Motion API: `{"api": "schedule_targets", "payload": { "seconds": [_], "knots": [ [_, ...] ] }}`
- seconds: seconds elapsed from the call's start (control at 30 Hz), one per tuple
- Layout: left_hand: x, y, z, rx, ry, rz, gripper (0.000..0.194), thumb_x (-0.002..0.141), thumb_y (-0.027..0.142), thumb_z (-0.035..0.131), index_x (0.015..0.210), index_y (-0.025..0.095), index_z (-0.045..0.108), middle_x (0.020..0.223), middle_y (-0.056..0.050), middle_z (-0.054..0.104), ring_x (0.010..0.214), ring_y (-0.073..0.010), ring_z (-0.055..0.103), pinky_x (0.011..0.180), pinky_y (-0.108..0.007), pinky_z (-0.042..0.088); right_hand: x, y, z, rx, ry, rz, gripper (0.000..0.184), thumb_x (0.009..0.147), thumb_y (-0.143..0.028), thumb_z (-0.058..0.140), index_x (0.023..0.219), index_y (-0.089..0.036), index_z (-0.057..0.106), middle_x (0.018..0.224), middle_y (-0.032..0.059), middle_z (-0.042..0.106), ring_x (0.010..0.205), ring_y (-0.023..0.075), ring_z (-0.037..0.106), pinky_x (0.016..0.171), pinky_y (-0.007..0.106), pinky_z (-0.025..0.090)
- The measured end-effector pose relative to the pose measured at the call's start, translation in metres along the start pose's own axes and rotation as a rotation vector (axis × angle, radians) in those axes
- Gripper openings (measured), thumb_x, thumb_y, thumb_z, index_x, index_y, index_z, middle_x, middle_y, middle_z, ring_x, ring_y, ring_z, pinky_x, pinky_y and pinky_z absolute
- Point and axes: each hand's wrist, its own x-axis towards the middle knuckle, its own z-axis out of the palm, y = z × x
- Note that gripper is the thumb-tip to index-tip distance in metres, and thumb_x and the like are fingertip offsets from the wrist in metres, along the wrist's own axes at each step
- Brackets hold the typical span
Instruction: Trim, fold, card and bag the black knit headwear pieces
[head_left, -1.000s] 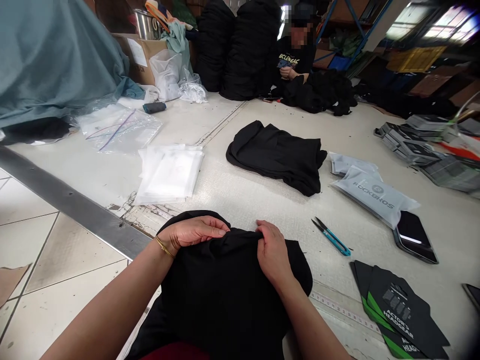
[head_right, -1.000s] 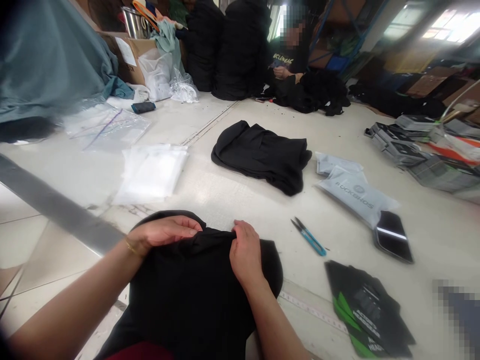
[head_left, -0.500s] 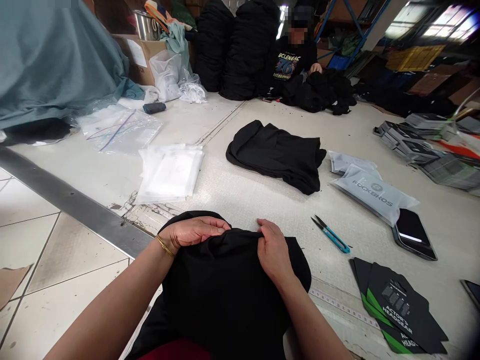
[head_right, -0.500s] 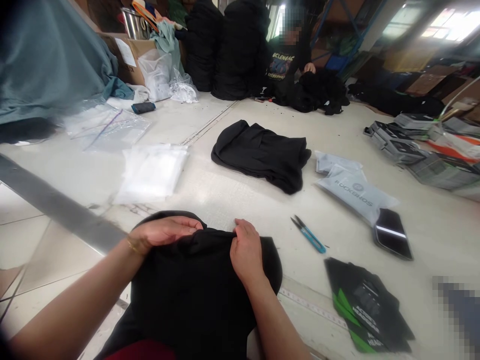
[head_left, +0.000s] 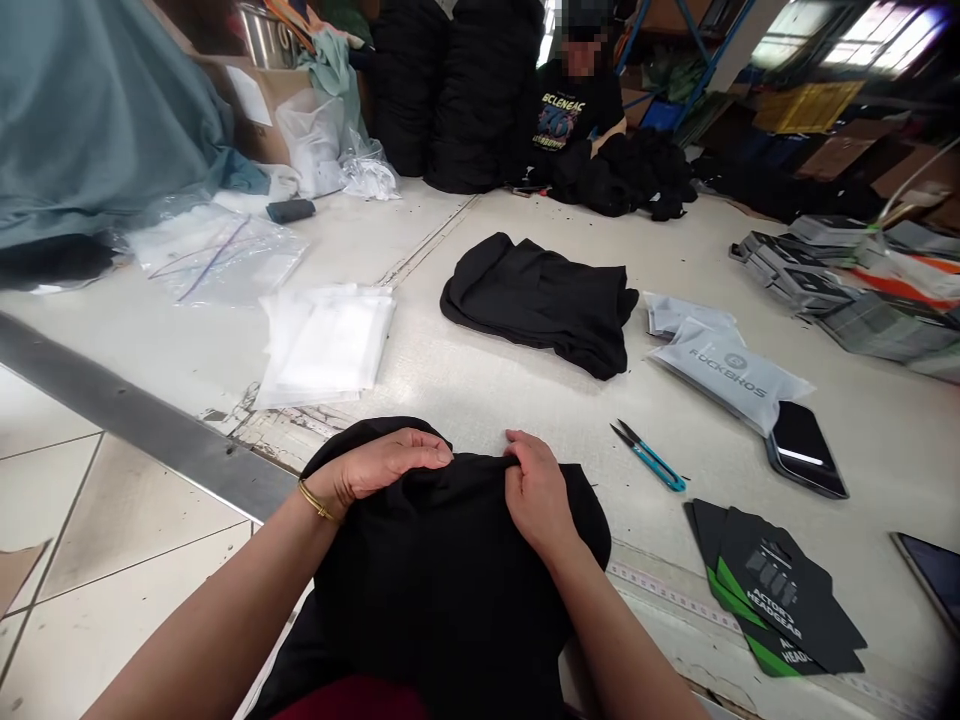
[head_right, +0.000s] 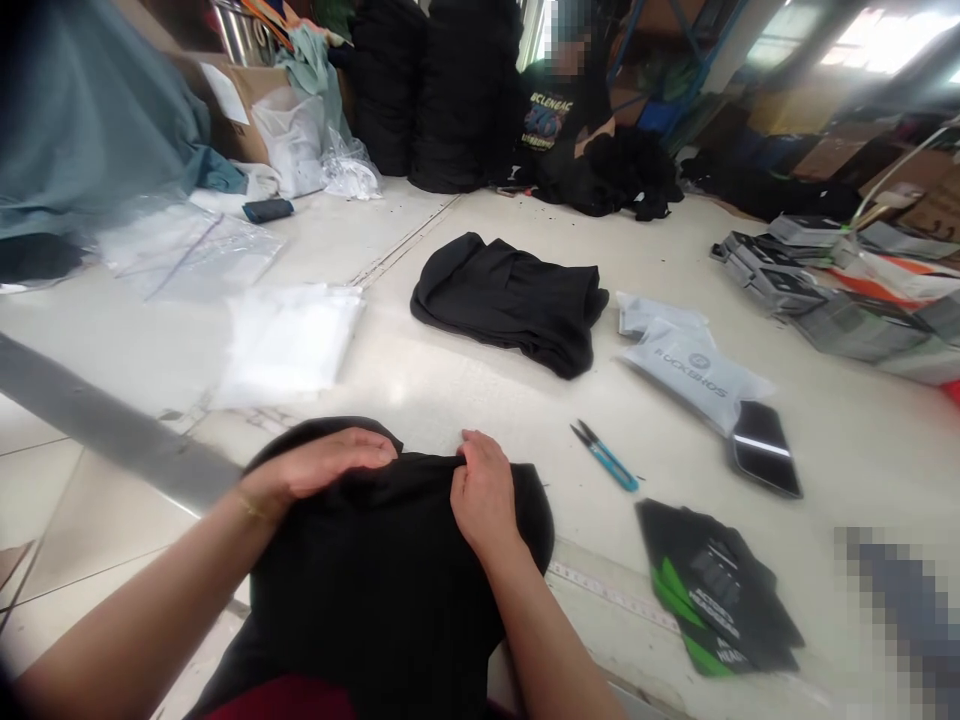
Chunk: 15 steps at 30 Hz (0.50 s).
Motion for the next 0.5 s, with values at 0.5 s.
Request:
{"api": "schedule_targets", "payload": {
  "seconds": [0.5],
  "knots": [
    [0.008,-0.008,0.001,0.158,0.114,-0.038,0.028,0.075,0.044,0.058,0.075,0.017,0.064,0.071,0.000,0.060,0.068,-0.0153,0.052,0.059,-0.023,0.041,-0.008,-0.070,0.009,0.323,0.105,-0.049,0.013,0.083,-0.014,0.049,0.089,-0.020,0.058,0.084,0.0021,0.064,0.079,0.0159,0.057,0.080,0.035,0.046]
  ]
}}
